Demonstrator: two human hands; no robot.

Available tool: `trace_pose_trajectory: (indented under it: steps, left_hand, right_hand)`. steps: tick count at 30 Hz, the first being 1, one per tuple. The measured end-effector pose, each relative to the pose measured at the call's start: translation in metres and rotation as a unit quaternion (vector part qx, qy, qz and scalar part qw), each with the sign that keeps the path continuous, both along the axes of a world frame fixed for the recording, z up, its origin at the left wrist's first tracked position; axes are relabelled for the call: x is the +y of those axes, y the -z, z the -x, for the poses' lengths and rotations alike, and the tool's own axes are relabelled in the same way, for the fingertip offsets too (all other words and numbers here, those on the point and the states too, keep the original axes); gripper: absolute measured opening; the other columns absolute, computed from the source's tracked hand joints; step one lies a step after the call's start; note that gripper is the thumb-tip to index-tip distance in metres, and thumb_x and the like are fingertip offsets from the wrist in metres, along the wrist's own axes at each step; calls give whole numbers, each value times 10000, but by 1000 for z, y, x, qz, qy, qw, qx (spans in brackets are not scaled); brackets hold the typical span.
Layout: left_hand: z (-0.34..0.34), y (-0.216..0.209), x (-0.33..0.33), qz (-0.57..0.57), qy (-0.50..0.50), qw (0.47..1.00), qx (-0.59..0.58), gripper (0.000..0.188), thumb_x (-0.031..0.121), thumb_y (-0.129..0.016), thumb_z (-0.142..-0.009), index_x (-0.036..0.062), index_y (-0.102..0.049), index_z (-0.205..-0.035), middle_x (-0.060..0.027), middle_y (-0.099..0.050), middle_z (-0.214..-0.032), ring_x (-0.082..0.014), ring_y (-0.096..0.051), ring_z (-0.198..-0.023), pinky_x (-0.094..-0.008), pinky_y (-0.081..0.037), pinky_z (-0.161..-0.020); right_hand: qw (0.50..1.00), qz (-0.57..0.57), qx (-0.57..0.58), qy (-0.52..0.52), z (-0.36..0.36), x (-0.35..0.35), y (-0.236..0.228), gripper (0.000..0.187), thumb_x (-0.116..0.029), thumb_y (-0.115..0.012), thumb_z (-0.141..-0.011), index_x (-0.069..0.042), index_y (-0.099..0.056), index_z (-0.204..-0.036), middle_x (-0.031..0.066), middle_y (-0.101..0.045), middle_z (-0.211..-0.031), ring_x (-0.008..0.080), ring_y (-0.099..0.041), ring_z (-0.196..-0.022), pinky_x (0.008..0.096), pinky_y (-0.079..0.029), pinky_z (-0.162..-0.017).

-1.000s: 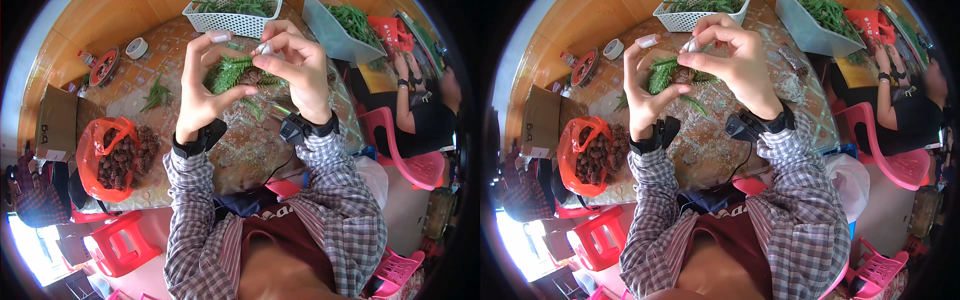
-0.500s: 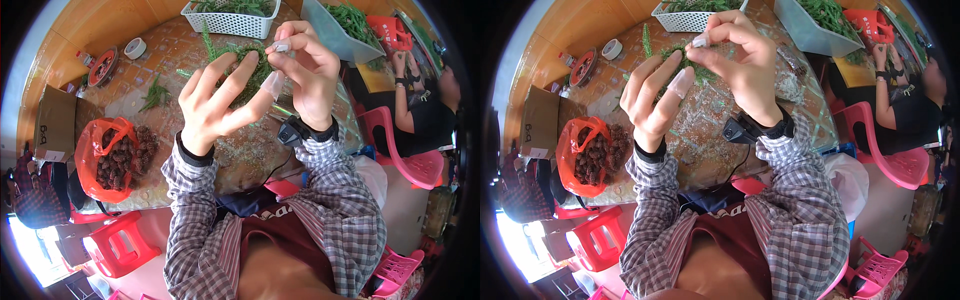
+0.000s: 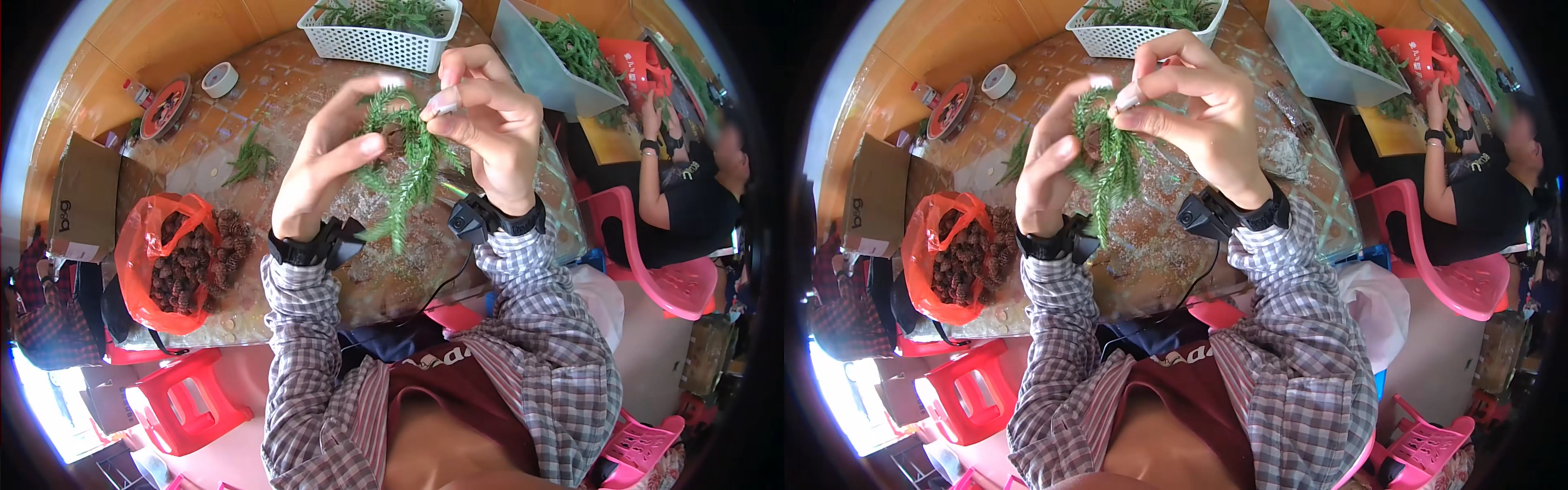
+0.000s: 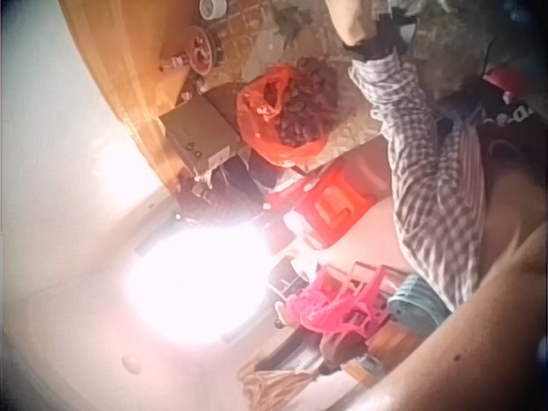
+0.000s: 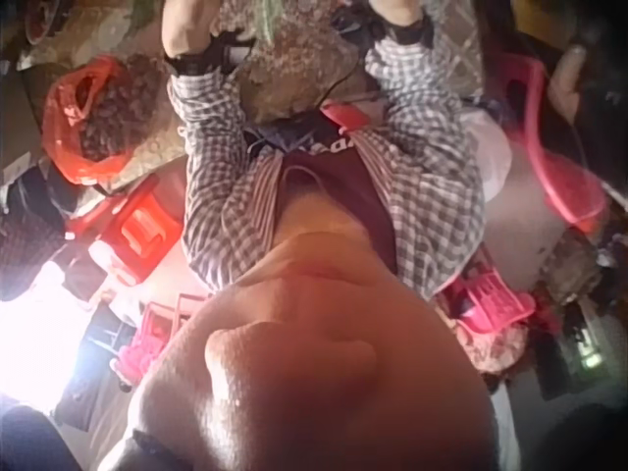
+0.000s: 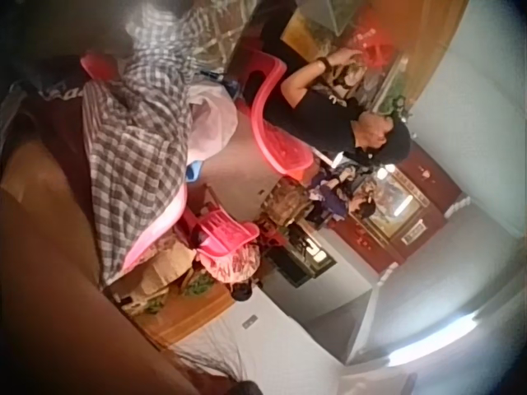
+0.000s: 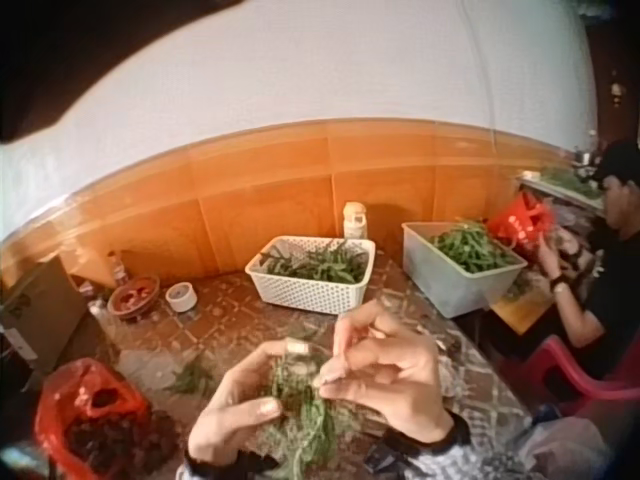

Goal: The recorder is assembling small decorative artificial plants by attaching plastic stems to greenery and using pliers.

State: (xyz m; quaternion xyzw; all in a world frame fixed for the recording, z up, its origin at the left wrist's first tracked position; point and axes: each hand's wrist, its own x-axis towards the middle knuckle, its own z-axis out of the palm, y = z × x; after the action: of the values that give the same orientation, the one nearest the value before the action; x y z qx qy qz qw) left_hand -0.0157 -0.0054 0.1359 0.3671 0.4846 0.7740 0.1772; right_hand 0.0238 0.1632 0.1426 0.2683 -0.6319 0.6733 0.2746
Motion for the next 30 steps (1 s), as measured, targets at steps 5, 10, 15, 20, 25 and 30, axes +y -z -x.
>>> trace_pose_trajectory:
  steps: [5,10,15,20,25,30]
  left_hand:
    - [2,1,-6,7,35,994,-100,466,135,-619,-746,13,-411,-1146,-80,-567,-882,-163,-558,-772,-279,-448,-677]
    - [-3,0,-1,3,-51,998,22,482,104,-636,-723,16,-411,-1140,-49,-573,-846,-159,-551,-688,-265,-441,-606]
    - [-14,-4,7,42,-324,803,498,618,245,-659,-709,10,-348,-1188,-122,-529,-972,-212,-539,-802,-319,-444,-693]
    - [-7,-1,7,-123,-116,985,-12,702,320,-673,-696,8,-312,-1210,-173,-476,-1077,-241,-495,-948,-358,-415,-803]
    - [-1,0,-6,-58,141,973,-173,469,187,-622,-759,67,-415,-1162,-44,-574,-933,-186,-567,-855,-308,-452,-714]
    - [-15,-5,4,81,-291,902,307,434,86,-583,-767,50,-406,-1161,-70,-579,-905,-190,-585,-781,-270,-475,-664]
  right_hand:
    - [998,-29,63,-12,8,0,0,137,4,-691,-651,-8,-622,-769,49,-507,-892,116,-494,-813,244,-399,-715]
    - [1000,11,18,-1,6,-3,4,84,-30,-638,-677,-7,-559,-694,80,-443,-910,161,-416,-881,277,-319,-800]
    - [994,104,16,-3,11,-4,8,143,5,-654,-667,-10,-513,-660,64,-448,-875,144,-428,-807,258,-339,-739]
    - [988,-33,146,-35,8,-10,2,166,24,-668,-656,-11,-506,-663,61,-456,-869,137,-444,-787,253,-355,-708]
    - [971,-89,217,47,7,-9,3,164,23,-670,-655,-11,-510,-668,66,-456,-869,142,-448,-797,256,-357,-712]
    - [992,25,125,14,13,-6,7,163,43,-657,-655,-8,-503,-663,61,-464,-864,144,-453,-796,251,-361,-700]
